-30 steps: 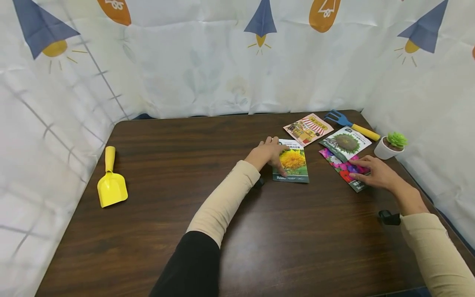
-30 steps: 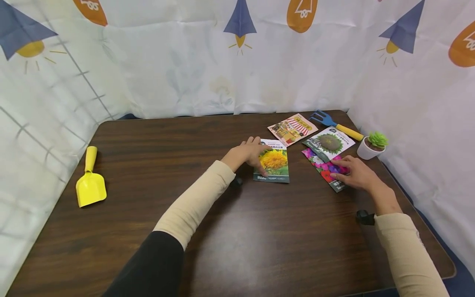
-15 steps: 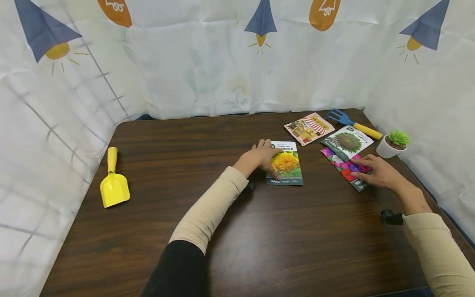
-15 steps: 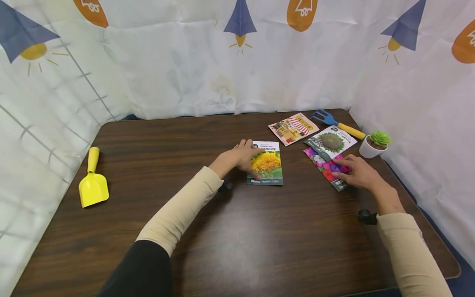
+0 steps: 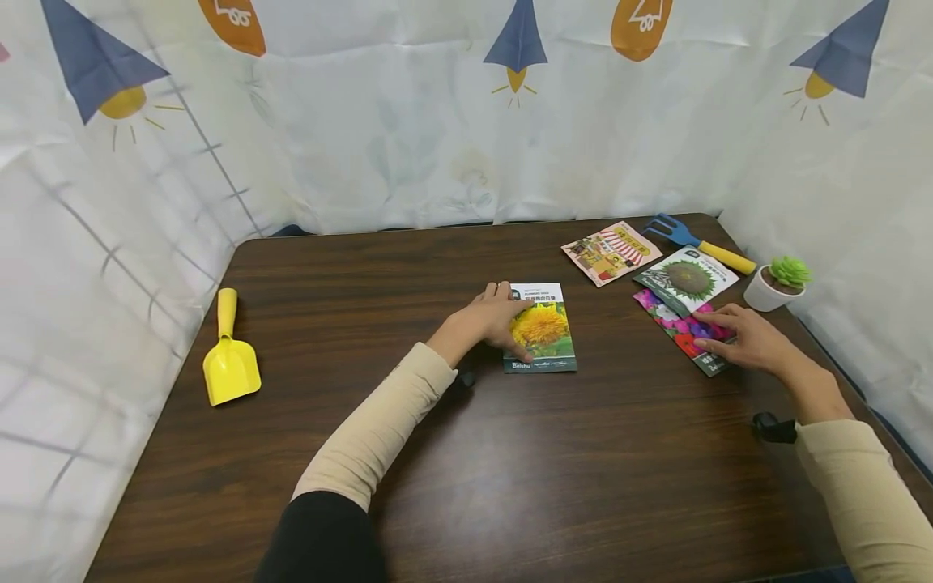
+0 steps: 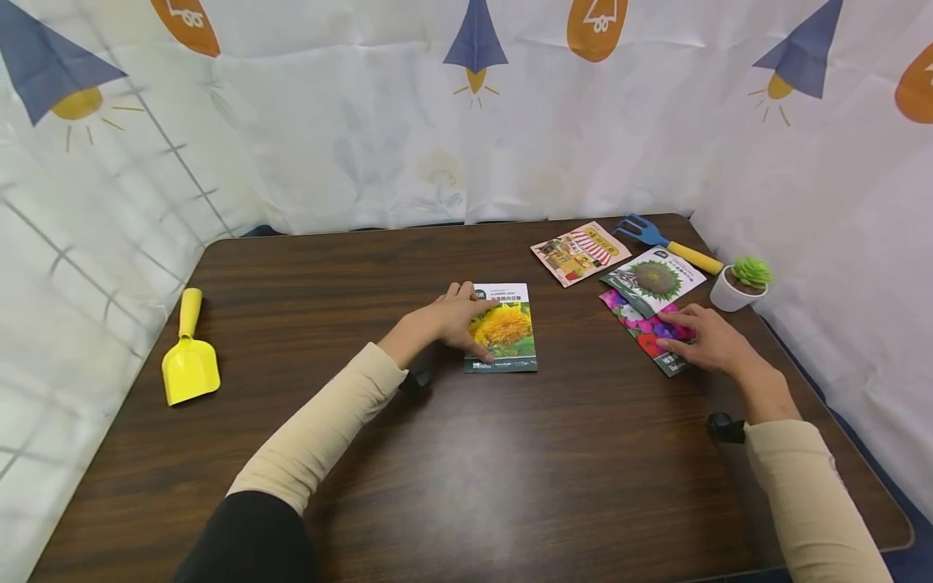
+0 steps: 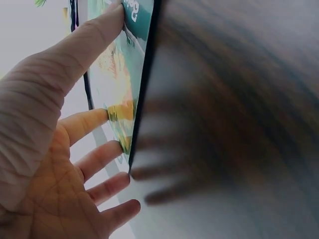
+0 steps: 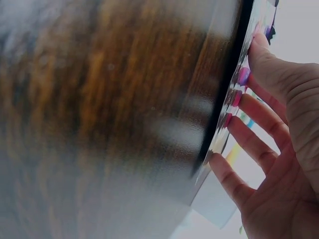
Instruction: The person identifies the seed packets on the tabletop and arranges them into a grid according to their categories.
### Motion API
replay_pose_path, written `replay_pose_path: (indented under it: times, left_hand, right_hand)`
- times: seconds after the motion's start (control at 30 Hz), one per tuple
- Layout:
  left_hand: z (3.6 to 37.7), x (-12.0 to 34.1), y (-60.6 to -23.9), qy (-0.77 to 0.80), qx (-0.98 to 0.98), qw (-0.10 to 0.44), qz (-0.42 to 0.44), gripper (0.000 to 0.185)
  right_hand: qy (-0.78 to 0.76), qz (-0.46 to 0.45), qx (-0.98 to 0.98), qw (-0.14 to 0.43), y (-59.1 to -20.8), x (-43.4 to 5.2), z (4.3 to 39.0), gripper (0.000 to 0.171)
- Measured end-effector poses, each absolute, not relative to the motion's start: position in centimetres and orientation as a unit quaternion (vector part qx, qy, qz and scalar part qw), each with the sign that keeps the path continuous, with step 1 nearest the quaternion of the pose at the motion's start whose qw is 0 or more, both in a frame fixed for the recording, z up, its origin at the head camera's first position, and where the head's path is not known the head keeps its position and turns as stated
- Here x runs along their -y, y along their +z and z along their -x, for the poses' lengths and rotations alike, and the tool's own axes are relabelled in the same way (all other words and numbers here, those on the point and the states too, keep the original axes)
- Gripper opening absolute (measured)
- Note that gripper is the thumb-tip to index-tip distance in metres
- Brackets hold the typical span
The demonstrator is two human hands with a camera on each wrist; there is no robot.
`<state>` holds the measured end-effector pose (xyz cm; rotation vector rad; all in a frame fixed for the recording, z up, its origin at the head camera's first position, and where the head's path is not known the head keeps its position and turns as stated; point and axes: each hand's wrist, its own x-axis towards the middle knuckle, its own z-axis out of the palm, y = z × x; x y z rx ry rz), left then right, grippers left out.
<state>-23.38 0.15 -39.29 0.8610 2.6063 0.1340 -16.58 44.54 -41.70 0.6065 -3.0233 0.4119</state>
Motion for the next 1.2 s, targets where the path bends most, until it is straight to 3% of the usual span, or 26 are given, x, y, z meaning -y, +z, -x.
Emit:
replay_pose_path:
  times: [1.2]
  left_hand:
    - [18.4, 12.3, -39.8, 0.134, -0.939, 0.189, -0.252, 0.107]
  right_hand:
    - [0.133, -0.171, 0.976, -0.019, -41.1, -43.9, 16.7, 0.054]
